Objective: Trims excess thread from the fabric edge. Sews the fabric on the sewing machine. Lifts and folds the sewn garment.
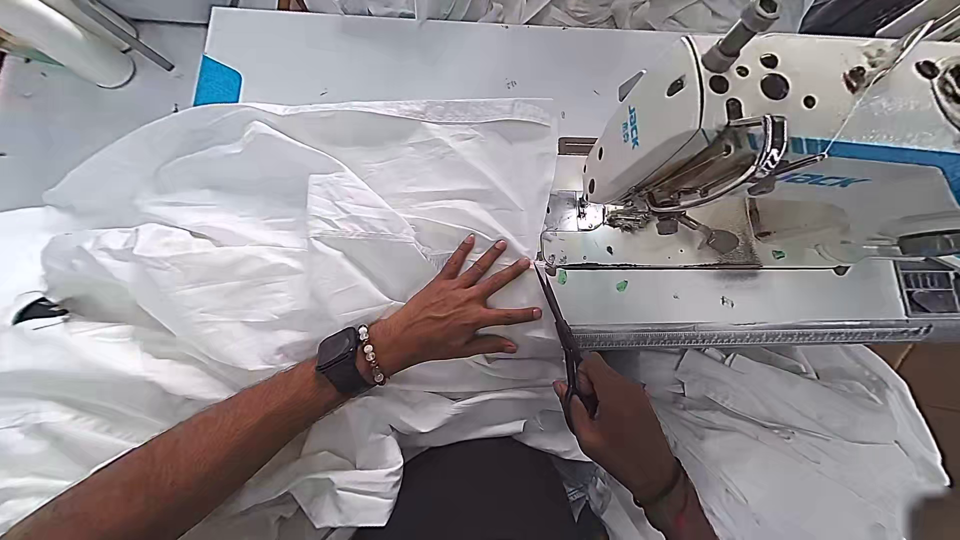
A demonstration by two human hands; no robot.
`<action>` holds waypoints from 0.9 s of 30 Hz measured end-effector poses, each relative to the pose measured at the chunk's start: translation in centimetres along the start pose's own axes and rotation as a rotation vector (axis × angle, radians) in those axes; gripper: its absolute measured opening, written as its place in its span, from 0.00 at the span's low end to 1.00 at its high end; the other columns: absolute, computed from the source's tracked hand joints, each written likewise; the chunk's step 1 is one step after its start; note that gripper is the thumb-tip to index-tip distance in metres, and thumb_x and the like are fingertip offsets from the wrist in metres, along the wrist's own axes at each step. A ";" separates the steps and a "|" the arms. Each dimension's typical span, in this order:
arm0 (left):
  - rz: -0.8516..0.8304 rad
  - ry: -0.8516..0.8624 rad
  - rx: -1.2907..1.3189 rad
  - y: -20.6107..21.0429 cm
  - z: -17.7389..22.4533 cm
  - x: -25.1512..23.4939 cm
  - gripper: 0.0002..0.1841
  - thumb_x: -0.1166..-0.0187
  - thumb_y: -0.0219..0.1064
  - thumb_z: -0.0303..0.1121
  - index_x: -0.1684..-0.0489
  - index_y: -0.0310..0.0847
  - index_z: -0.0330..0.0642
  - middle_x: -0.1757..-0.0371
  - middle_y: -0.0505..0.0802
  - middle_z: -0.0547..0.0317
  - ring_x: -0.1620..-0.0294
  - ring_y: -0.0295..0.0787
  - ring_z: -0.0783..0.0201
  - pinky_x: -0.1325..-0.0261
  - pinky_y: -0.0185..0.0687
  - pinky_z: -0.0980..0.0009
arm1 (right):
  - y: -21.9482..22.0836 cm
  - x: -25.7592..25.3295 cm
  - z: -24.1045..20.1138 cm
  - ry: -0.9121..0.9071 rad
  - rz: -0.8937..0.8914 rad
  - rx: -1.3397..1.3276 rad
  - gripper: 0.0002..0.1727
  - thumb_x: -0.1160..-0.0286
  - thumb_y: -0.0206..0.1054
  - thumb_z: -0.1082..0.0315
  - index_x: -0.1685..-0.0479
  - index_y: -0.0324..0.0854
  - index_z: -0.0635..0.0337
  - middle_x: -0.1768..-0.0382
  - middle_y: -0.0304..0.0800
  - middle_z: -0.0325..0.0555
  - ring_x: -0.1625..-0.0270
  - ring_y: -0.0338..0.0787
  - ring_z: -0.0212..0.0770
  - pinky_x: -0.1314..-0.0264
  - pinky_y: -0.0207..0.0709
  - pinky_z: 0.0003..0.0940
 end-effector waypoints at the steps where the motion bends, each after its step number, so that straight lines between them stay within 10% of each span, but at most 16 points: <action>1: 0.001 -0.002 0.001 0.0 0.0 0.0 0.28 0.17 0.47 0.70 0.15 0.64 0.91 0.02 0.53 0.54 0.02 0.34 0.39 0.10 0.26 0.23 | 0.1 -0.1 -0.2 0.013 -0.022 -0.003 0.15 0.26 0.62 0.50 0.70 0.73 0.51 0.82 0.69 0.31 0.83 0.70 0.31 0.84 0.65 0.30; 27: -0.001 0.019 -0.009 0.1 0.3 0.1 0.28 0.16 0.46 0.69 0.15 0.63 0.91 0.02 0.53 0.57 0.02 0.36 0.41 0.09 0.28 0.25 | 2.2 0.5 -1.0 0.211 0.041 -0.460 0.19 0.27 0.73 0.50 0.72 0.70 0.49 0.86 0.65 0.29 0.86 0.65 0.28 0.85 0.61 0.25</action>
Point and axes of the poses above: each hand's wrist, its own x-axis away from the middle knuckle, its own y-axis out of the palm, z = x × y, the point moved 8 cm from there along -x, towards the middle knuckle
